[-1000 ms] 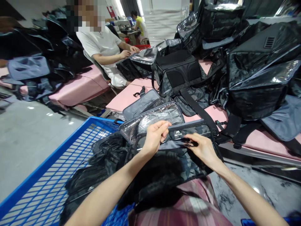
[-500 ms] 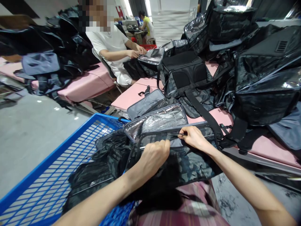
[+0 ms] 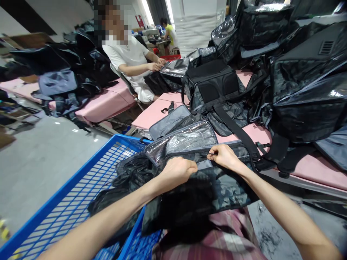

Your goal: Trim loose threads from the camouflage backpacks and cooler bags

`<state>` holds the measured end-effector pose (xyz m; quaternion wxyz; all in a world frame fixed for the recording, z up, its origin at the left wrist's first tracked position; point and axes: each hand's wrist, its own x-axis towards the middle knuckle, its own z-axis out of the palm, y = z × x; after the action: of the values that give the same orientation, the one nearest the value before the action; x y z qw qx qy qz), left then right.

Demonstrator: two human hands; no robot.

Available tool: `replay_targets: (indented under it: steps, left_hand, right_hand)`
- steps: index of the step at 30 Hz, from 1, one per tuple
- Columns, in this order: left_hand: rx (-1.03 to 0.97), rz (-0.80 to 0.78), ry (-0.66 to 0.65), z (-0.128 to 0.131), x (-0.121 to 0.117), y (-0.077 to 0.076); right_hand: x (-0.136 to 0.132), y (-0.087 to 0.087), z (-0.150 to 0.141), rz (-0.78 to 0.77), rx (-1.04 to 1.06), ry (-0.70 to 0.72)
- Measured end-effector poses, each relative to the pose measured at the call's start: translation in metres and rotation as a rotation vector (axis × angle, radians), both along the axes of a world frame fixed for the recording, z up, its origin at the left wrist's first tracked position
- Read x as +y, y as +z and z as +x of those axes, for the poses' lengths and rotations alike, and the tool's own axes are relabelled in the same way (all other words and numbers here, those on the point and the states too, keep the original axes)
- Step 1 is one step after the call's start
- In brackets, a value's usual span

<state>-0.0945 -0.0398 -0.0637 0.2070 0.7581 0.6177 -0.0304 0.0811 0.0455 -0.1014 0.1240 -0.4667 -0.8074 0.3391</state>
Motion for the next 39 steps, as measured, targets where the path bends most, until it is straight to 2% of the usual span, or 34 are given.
replay_targets:
  steps: [2, 4, 7, 9, 13, 15, 18, 22, 27, 32, 39]
  left_hand:
    - [-0.104, 0.07, -0.006, 0.001, -0.001, 0.001]
    - [-0.093, 0.189, -0.01, 0.004, -0.004, -0.003]
    - [-0.043, 0.391, -0.054, 0.009, -0.013, -0.015]
    - [-0.085, 0.494, -0.119, 0.011, -0.019, -0.026]
    - [-0.238, 0.544, -0.239, 0.012, -0.024, -0.041]
    - [-0.278, 0.556, -0.176, 0.013, -0.023, -0.042]
    - [-0.453, 0.551, 0.005, 0.013, -0.018, -0.037]
    - [-0.738, 0.416, 0.276, 0.006, -0.009, -0.031]
    - [-1.028, 0.286, 0.505, -0.007, -0.004, -0.038]
    - [-1.128, 0.259, 0.602, -0.012, -0.005, -0.042]
    - [-1.108, 0.277, 0.633, -0.013, -0.004, -0.039]
  right_hand:
    - [0.0, -0.001, 0.0, -0.006, 0.018, 0.003]
    - [-0.001, -0.001, 0.0, 0.005, 0.014, -0.005]
    - [-0.001, -0.001, 0.0, 0.005, 0.01, -0.021]
    - [-0.002, -0.002, 0.0, 0.004, 0.02, -0.025]
    - [-0.003, -0.004, 0.0, 0.024, 0.02, -0.027]
    - [-0.004, -0.005, 0.001, 0.054, 0.013, -0.039]
    - [-0.011, -0.008, 0.006, 0.137, 0.072, -0.058]
    - [-0.027, -0.013, 0.02, 0.41, 0.16, -0.08]
    - [-0.037, -0.019, 0.023, 0.718, 0.066, 0.046]
    - [-0.028, -0.021, 0.006, 0.807, 0.046, 0.1]
    - [-0.024, -0.014, -0.013, 0.754, -0.027, 0.141]
